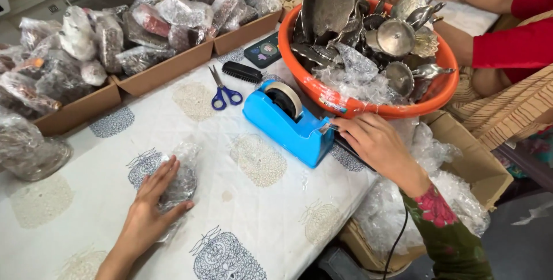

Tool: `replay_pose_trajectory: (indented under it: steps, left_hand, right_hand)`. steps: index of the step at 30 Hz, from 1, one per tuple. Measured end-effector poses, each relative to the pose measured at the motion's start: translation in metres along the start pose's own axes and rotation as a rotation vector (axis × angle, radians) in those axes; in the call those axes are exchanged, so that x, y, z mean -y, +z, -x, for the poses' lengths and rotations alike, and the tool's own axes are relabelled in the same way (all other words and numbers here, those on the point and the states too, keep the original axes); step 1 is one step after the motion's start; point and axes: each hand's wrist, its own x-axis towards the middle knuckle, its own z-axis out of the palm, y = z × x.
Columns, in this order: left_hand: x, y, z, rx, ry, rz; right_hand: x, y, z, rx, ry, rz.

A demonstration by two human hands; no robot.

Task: The person wraps a small silver decorative item in bubble wrap and secures it with clear tape. They repeat this process for a second item, placing each wrapped piece into a cardboard box.

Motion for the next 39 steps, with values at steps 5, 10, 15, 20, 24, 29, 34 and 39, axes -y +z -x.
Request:
replay_pose_trajectory:
  steps: [5,10,15,20,24,29,34,39]
  left_hand:
    - [-0.002,-0.001,-0.005,-0.004,-0.032,-0.018]
    - [0.001,0.001,-0.001,-0.028,0.018,-0.012]
    - [0.004,0.006,0.002,-0.056,0.048,-0.031]
    - [0.000,0.018,-0.006,-0.127,0.007,-0.109]
    - [-0.011,0.012,-0.005,-0.199,0.014,-0.079]
    - [-0.013,0.013,-0.006,-0.214,0.010,-0.085]
    - [-0.011,0.013,-0.006,-0.204,0.036,-0.072]
    - [-0.009,0.019,-0.005,-0.193,0.018,-0.045]
  right_hand:
    - [-0.003,-0.022,0.013,-0.004,-0.075,0.138]
    - [-0.048,-0.004,0.063,0.359,0.204,0.080]
    - [-0.005,-0.044,0.033,-0.055,0.161,0.210]
    - [0.007,-0.013,0.027,-0.612,0.058,0.300]
    - [0.043,-0.005,-0.016,-0.358,0.055,0.104]
    - [0.048,0.011,-0.038,-0.075,0.213,0.103]
    - [0.042,0.019,-0.045,-0.047,0.274,0.295]
    - [0.047,0.020,-0.051,0.013,0.276,0.221]
